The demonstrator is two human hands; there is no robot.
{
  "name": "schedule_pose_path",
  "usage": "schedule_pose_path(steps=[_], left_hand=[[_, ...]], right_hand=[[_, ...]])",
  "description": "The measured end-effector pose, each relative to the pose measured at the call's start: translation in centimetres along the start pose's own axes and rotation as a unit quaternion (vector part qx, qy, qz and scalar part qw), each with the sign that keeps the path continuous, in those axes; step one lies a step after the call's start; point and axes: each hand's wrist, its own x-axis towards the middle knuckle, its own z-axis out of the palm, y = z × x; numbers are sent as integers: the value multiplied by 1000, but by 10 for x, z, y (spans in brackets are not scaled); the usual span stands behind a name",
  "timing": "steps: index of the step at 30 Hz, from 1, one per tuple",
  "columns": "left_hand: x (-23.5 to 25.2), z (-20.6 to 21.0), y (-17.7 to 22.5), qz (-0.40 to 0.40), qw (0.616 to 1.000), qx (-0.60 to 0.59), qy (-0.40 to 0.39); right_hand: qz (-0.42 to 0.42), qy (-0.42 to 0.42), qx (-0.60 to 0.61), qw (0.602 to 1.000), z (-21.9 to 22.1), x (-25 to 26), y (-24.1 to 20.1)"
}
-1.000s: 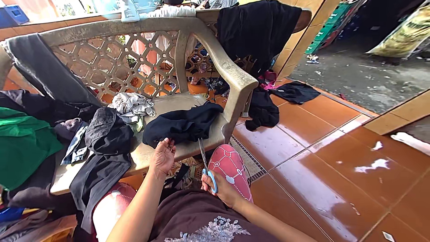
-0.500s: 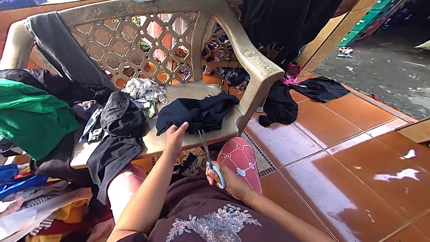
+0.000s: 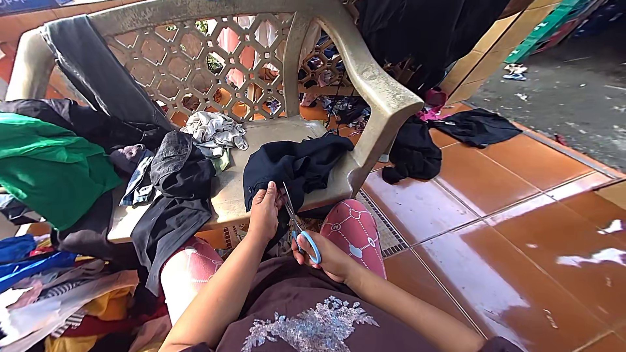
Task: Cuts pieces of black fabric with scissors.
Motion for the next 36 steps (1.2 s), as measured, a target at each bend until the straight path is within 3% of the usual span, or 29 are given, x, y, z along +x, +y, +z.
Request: schedule_pose_path(steps=[5,8,12,16,19,21,27,36], left_hand=[[-3,3,-12,25,996,-24,79],[1,7,-7,5,979,-152,138],[4,7,3,-75,951,-277,113],[10,-6,-5,-93,935,-332,79],[16,-7,-6,-102,915,-374,112],[18,-8,-7,-96,922,-358,114],[10,-7,3,-7,985,-155,79],[-15,2,-4,68,990,-61,111]], right_hand=[[-32,27,4,999,2,9,-9],[-43,29,-2,999,5,13,-9],[-31,31,-16,999,9,14,-9],[-36,50,-21,998,6,17,-8],[-28,53,-47,997,3,18,-6],[-22,52,-48,997,4,18,-4],[-17,32,-45,998,3,12,2],[-27,15,1,1000,10,15,-9]])
